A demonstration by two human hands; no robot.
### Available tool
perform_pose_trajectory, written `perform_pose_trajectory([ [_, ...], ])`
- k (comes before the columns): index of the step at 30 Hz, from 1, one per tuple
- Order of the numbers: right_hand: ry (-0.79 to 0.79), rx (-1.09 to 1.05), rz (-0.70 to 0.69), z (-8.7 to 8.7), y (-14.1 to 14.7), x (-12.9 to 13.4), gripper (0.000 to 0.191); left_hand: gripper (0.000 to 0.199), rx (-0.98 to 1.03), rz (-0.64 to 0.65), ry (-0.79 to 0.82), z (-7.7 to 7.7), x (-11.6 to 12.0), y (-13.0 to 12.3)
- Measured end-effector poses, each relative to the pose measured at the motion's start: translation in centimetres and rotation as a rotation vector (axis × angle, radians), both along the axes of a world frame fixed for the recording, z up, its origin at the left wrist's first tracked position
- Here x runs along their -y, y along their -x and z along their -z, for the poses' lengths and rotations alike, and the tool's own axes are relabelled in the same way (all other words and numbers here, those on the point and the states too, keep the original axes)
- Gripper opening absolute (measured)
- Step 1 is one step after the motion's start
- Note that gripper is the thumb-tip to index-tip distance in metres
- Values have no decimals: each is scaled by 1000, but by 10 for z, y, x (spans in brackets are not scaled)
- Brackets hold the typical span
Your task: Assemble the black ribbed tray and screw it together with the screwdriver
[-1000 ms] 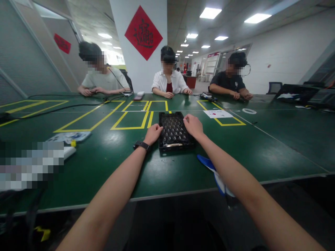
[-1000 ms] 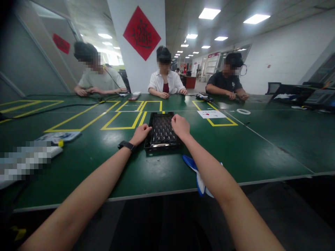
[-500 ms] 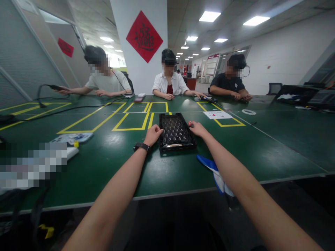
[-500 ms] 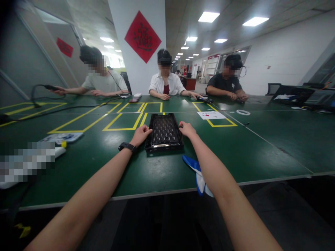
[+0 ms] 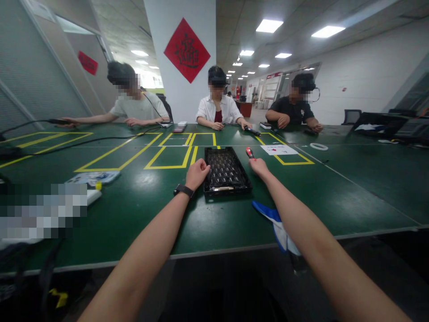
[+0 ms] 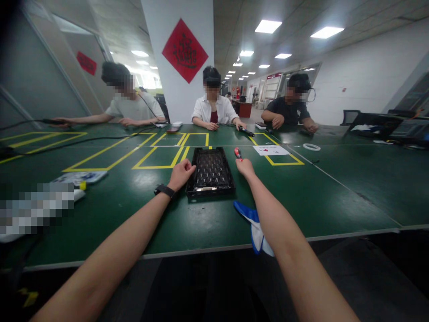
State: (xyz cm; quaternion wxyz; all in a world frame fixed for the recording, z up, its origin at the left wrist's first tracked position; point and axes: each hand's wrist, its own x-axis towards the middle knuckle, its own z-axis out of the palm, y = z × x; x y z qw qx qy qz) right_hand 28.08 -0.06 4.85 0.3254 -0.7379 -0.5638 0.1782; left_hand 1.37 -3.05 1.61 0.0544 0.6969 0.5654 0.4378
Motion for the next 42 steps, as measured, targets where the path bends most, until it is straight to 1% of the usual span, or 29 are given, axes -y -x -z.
perform_pose_trajectory([
  [2,-93,-146,-25,-12,14,4,51,21,-39,-24,-39,-5,5,-3],
  [4,-362,-660,-16,-23,36,14,56,20,-71,-28,-87,-11,12,-6],
  [5,-467,-844,-48,-26,49,21,56,21,-88,-18,-115,-15,16,-8],
  [6,-536,-970,-85,-26,62,29,55,22,-106,0,-139,-19,21,-10],
  [7,-560,-1040,-122,-25,76,37,54,25,-123,27,-157,-22,25,-13],
  [9,-505,-1073,-221,-16,99,51,53,31,-146,94,-166,-28,33,-19],
  [11,-413,-1092,-312,-3,114,60,50,36,-162,175,-113,-32,38,-24],
  [13,-409,-1149,-353,6,120,62,47,36,-167,252,-40,-32,41,-28],
  [15,-432,-1191,-379,11,120,60,45,34,-128,314,26,-30,39,-31],
  [21,-442,-1248,-410,10,113,53,45,35,182,477,147,-21,28,-29],
  [25,-375,-1346,-501,10,112,51,40,36,354,586,269,-18,24,-26],
  [28,-360,-1353,-555,10,111,51,33,36,442,631,340,-18,23,-24],
  [33,-441,-1283,-592,8,112,57,30,35,487,674,396,-22,20,-18],
  [39,-475,-1202,-664,5,111,62,28,35,416,801,491,-25,20,-11],
  [42,-474,-1185,-669,6,110,60,25,36,409,811,491,-23,17,-12],
])
